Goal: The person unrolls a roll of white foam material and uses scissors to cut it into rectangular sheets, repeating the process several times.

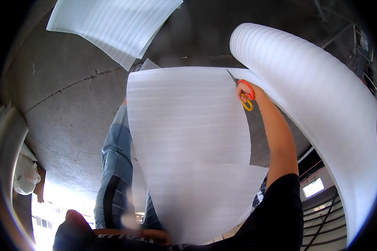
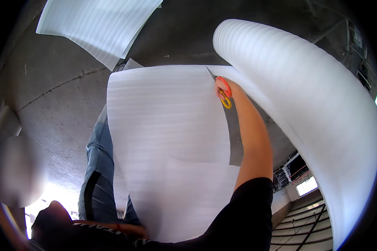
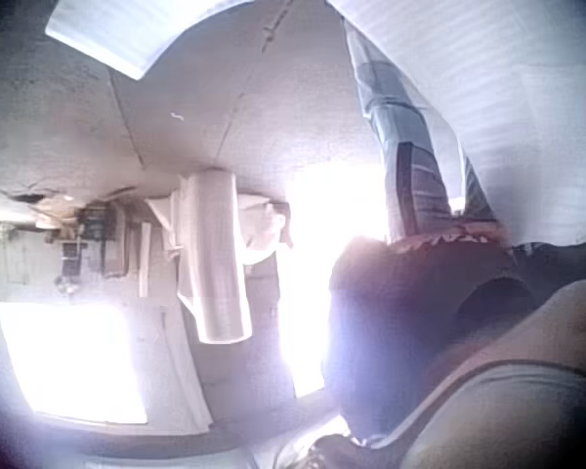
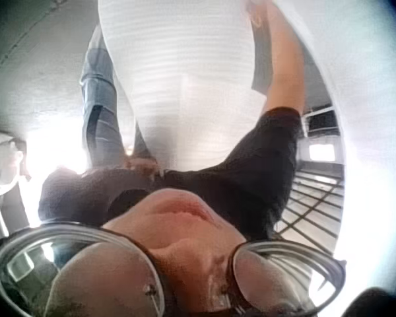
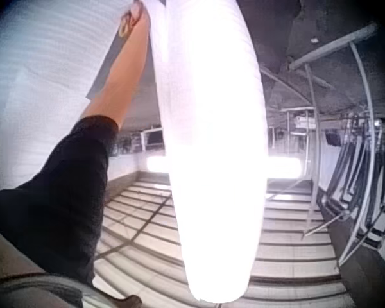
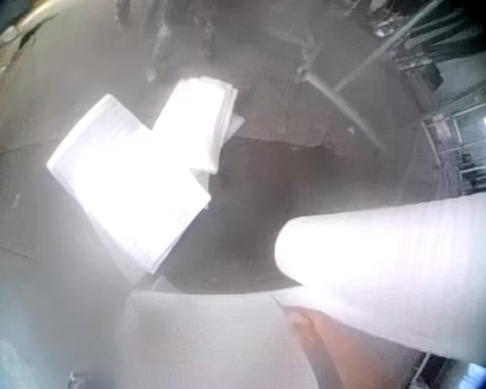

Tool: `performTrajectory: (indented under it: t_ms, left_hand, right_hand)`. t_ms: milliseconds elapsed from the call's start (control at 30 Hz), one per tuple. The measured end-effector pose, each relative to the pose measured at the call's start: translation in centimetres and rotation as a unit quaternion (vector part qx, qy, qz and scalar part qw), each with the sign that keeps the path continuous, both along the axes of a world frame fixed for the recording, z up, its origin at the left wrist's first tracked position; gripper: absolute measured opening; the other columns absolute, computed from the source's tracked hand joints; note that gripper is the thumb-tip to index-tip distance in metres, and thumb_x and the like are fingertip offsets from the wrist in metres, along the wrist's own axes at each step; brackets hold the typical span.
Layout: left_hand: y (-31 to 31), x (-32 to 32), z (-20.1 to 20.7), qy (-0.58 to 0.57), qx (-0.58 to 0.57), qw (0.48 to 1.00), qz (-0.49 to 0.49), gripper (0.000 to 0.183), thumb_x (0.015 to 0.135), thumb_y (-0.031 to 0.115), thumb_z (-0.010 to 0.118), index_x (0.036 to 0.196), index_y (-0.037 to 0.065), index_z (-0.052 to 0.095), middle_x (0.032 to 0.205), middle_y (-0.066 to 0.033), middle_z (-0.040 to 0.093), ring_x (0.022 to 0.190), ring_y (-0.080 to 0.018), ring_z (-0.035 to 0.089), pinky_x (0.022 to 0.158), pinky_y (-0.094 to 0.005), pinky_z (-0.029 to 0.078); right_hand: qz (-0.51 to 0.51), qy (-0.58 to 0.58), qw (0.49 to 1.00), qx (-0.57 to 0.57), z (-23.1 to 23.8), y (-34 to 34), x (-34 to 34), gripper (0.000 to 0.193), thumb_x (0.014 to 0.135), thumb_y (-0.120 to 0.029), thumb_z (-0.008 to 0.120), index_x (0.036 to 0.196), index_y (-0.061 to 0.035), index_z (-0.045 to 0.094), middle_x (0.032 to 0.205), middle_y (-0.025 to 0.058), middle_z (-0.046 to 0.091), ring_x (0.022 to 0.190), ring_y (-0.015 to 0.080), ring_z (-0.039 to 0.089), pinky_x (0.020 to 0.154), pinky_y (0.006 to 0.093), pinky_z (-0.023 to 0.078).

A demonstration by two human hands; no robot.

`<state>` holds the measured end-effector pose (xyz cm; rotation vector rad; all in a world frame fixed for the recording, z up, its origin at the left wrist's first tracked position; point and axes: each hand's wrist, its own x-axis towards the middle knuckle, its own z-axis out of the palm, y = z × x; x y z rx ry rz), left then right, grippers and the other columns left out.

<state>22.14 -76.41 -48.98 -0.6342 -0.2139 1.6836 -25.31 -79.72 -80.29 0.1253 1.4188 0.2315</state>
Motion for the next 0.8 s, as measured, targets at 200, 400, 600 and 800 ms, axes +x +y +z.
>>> performTrajectory:
  t_ms: [200,400,600,800]
  left_hand:
    - [-3.2,-0.3,-1.3,0.106,-0.019,0.994,-0.01,0.027,0.083,0.026,0.056,0.098,0.004,0.06,0.085,-0.01,0.062,0.072,-0.0162,0.062,0.061,-0.0257,0.05]
    - [-14.9,-3.3,-7.9,0.513,-0.296,0.794,-0.135,0.032,0.087,0.033,0.047,0.101,0.006,0.059,0.078,-0.0123,0.061,0.072,-0.018,0.06,0.058,-0.0302,0.047]
    - [-18.3,-21.5,-30.1,0.485,-0.823,0.233,-0.184,0.063,0.069,0.034,0.068,0.117,0.004,0.041,0.126,-0.0245,0.036,0.123,-0.0389,0.026,0.098,-0.0492,0.024]
    - [-15.1,-26.6,-37.4,0.59,-0.625,0.43,-0.277,0.035,0.073,0.011,0.059,0.106,0.003,0.051,0.1,-0.0141,0.054,0.094,-0.0244,0.054,0.064,-0.032,0.047]
  right_hand:
    - [-0.087,0.036,0.995,0.032,-6.5,-1.3,2.5,0.006,0.063,0.0,0.044,0.059,0.0038,0.042,0.055,0.0164,0.043,0.038,0.0177,0.039,0.037,0.0267,0.035]
    - [-0.075,0.012,0.996,0.046,-8.5,0.0,2.7,0.006,0.061,-0.001,0.044,0.064,0.0039,0.045,0.055,0.015,0.044,0.041,0.0171,0.041,0.039,0.0254,0.036]
    - [-0.101,-0.014,0.993,0.057,-7.8,-0.2,4.0,0.011,0.063,-0.002,0.042,0.069,0.004,0.048,0.057,0.013,0.045,0.041,0.0161,0.04,0.04,0.025,0.036]
    - [-0.133,-0.034,0.99,0.031,-5.5,-0.4,4.0,0.019,0.064,-0.004,0.042,0.078,0.0055,0.05,0.057,0.0122,0.046,0.041,0.0155,0.039,0.042,0.0255,0.037]
